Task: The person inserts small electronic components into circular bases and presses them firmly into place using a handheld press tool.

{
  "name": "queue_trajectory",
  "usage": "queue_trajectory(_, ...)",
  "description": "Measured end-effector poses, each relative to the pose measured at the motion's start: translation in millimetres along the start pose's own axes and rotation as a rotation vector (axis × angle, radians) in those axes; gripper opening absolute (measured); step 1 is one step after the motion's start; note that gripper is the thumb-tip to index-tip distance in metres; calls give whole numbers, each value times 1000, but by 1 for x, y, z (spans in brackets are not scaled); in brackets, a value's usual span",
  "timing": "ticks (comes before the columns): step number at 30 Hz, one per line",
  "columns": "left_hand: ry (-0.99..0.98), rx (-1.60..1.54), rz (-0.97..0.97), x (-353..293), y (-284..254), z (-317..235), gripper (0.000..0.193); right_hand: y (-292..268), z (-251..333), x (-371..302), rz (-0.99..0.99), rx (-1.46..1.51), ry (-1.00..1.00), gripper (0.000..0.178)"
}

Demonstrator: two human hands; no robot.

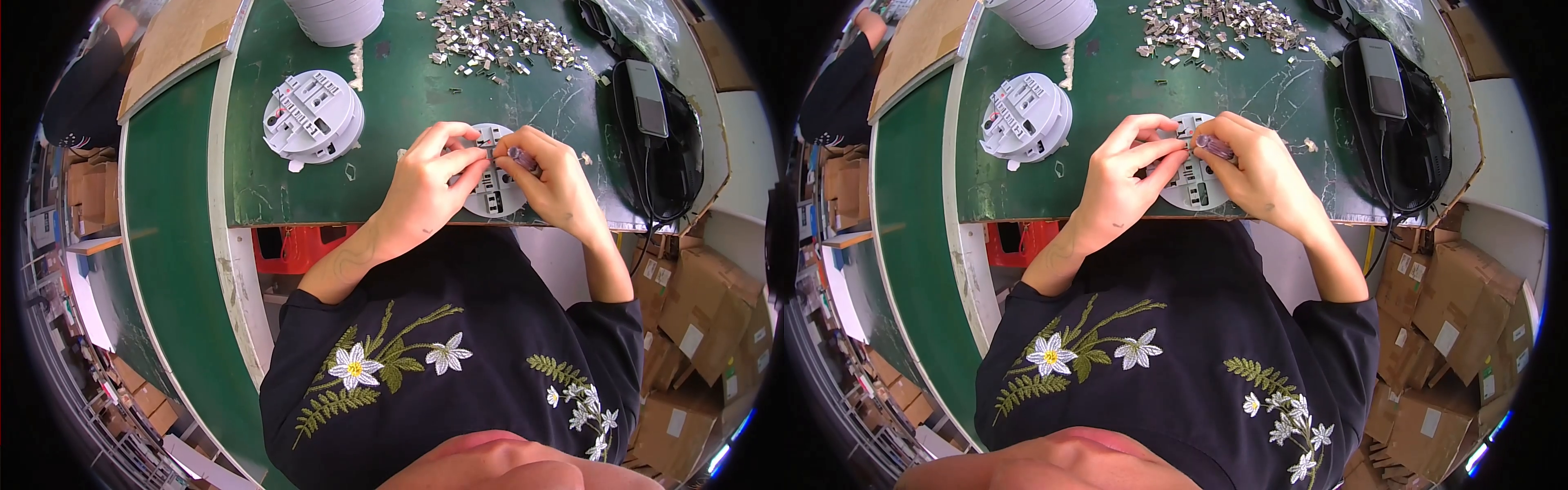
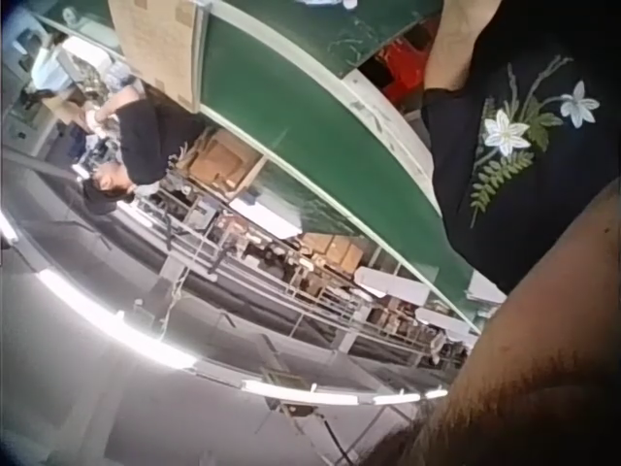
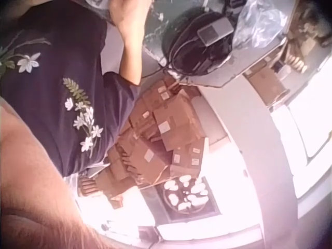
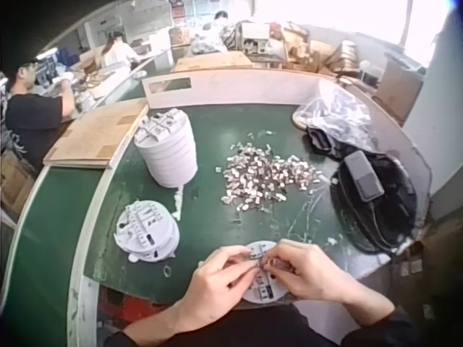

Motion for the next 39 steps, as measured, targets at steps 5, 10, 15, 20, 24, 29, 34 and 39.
queue_trajectory(5,-43,-36,18,-1,-3,2,16,4,3,4,87,-57,-63,13)
queue_trajectory(10,-40,-21,23,-3,-4,2,16,6,3,5,116,-111,-93,14)
queue_trajectory(15,-40,-12,19,-4,-4,1,16,9,5,5,98,-175,-149,16)
queue_trajectory(20,-21,18,28,-4,-5,1,16,12,12,4,94,-324,-161,19)
queue_trajectory(24,-3,41,28,-5,-5,1,16,16,15,4,113,-448,-139,21)
queue_trajectory(29,-17,29,25,-5,-7,2,17,16,15,10,114,-421,-157,19)
queue_trajectory(34,-51,-5,72,1,-11,-2,18,1,13,10,89,-131,-92,15)
queue_trajectory(39,14,72,129,11,-9,-5,17,-15,5,4,-13,104,160,10)
Point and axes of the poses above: each hand's wrist, its own x-axis towards the middle knuckle, its own y-axis out of the palm, z = x × y, the point moved 5 cm from there along x, towards the middle knuckle, and after that the axes turned 8 degrees about y, right-handed, at the moved point
